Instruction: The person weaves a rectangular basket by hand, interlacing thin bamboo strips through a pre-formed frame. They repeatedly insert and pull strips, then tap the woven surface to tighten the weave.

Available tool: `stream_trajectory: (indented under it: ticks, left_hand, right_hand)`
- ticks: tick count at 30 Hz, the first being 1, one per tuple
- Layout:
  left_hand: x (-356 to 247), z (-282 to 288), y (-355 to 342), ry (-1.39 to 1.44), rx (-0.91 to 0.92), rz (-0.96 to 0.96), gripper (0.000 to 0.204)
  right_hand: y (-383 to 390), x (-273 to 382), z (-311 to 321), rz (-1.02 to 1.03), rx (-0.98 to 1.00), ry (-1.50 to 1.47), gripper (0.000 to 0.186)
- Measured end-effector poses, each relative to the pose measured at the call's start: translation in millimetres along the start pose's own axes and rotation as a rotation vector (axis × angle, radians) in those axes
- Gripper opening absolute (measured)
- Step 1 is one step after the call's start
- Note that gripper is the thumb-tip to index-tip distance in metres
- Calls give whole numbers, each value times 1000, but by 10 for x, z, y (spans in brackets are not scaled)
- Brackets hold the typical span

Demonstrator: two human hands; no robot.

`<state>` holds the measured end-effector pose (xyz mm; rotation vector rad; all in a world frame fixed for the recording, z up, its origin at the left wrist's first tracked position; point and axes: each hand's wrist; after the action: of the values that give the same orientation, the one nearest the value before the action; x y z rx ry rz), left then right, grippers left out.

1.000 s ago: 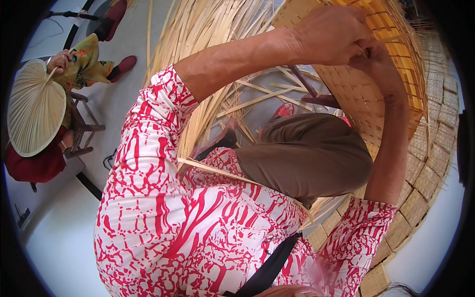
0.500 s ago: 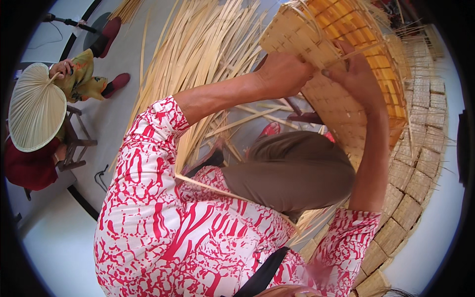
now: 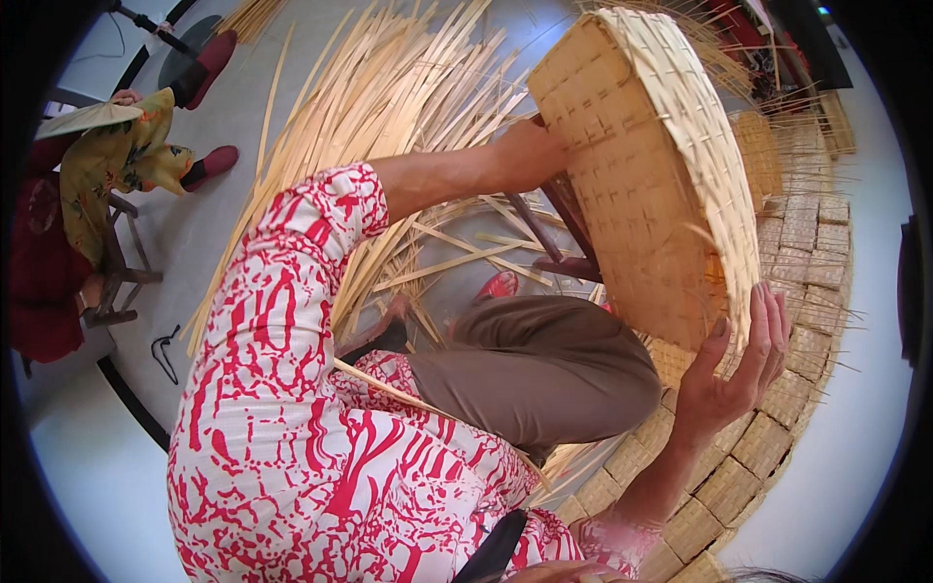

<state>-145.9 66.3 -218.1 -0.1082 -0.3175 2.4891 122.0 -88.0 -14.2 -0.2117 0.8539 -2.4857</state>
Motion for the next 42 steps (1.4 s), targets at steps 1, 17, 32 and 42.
stream_trajectory:
  ticks: [1, 17, 32, 42]
  left_hand:
    - [22, -88, 51, -12, -46, -22, 6]
    - [-1130, 120, -204, 947, 109, 118, 26]
    - [-1327, 128, -279, 743, -42, 167, 15]
    - [-1077, -378, 155, 471, 111, 3, 26]
  right_hand:
    - [5, -64, 7, -11, 31, 31, 37]
    - [71, -479, -405, -139, 232, -120, 47]
    - [175, -426, -491, -160, 213, -163, 50]
    - [273, -321, -614, -168, 304, -119, 54]
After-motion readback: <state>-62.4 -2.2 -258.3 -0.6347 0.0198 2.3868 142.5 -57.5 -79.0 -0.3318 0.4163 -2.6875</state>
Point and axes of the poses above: each hand's wrist, its own y-axis away from the middle knuckle, its own z-axis out of the back of the hand, x = y × z, and after that the axes turned 10 degrees about -y, right-handed
